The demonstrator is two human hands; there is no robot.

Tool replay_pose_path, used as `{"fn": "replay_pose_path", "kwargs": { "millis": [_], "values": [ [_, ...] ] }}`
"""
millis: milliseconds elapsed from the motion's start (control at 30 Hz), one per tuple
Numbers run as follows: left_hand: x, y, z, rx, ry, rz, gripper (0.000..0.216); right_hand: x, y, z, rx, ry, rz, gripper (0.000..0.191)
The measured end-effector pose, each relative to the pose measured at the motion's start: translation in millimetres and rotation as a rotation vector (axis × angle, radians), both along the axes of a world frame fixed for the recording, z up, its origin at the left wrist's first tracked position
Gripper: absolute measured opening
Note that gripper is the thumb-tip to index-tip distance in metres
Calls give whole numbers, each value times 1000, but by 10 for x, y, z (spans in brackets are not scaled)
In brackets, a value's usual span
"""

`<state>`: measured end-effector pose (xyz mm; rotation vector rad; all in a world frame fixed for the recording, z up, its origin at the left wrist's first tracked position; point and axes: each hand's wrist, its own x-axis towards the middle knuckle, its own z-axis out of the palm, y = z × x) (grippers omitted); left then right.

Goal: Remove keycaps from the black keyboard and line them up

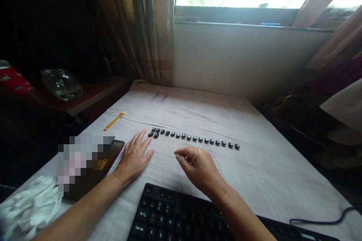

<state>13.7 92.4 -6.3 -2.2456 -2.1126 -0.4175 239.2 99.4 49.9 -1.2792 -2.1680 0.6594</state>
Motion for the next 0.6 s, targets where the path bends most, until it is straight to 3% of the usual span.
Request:
{"fn": "replay_pose_path", "kwargs": {
  "millis": [267,600],
  "values": [
    [14,26,22,-79,25,0,43,105,-114,-32,6,31,17,20],
    [19,26,28,-79,24,-3,45,157,-367,17,-52,-143,227,32]
  ]
}}
